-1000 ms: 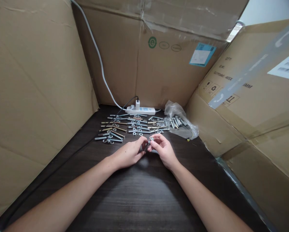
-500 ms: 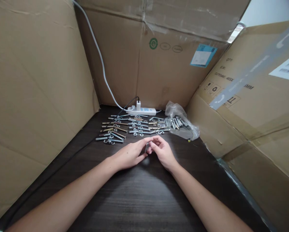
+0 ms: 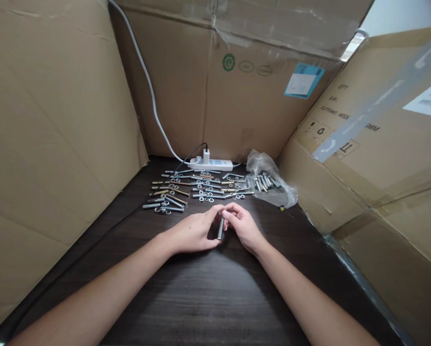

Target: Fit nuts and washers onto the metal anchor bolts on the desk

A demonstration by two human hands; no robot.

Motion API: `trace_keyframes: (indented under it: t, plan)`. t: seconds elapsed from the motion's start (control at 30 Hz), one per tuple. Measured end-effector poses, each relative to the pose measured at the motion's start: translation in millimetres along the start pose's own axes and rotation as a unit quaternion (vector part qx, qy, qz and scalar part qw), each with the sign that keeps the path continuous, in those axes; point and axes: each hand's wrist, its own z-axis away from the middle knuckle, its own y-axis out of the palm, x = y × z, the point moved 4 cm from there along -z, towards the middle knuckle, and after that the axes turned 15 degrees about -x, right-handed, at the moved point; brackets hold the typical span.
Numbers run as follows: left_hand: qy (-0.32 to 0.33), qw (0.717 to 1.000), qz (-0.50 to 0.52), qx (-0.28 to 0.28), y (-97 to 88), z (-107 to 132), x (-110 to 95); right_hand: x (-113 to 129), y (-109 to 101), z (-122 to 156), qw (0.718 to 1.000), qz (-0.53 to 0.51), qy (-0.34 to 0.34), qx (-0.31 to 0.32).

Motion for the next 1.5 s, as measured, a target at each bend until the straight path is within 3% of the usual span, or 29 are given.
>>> trace_keyframes:
  t: [0.2,0.53,1.07,1.27,1.5]
  plan:
    - [0.009,0.999,-0.029,-0.017,0.4,1,2,-1,0,0,1.0,0.006,-0.004,0.006]
    - [0.032,0.999,-0.025,-0.033,-3.0,-1,-3,3,-1,1,0.998,-0.036,0.054,0.026]
    - [0.019,0.998,-0.025,-0.061,-1.7,-1,1,-1,0,0,0.998,-0.023,0.033,0.055]
    - [0.024,0.999,-0.028,-0.029,-0.4,1,0,3,-1,0,0.999,0.021,-0.006,0.025]
    - [0.013,0.999,-0.03,-0.031,1.6,2,2,12,-2,1,0.997,0.054,-0.046,-0.043]
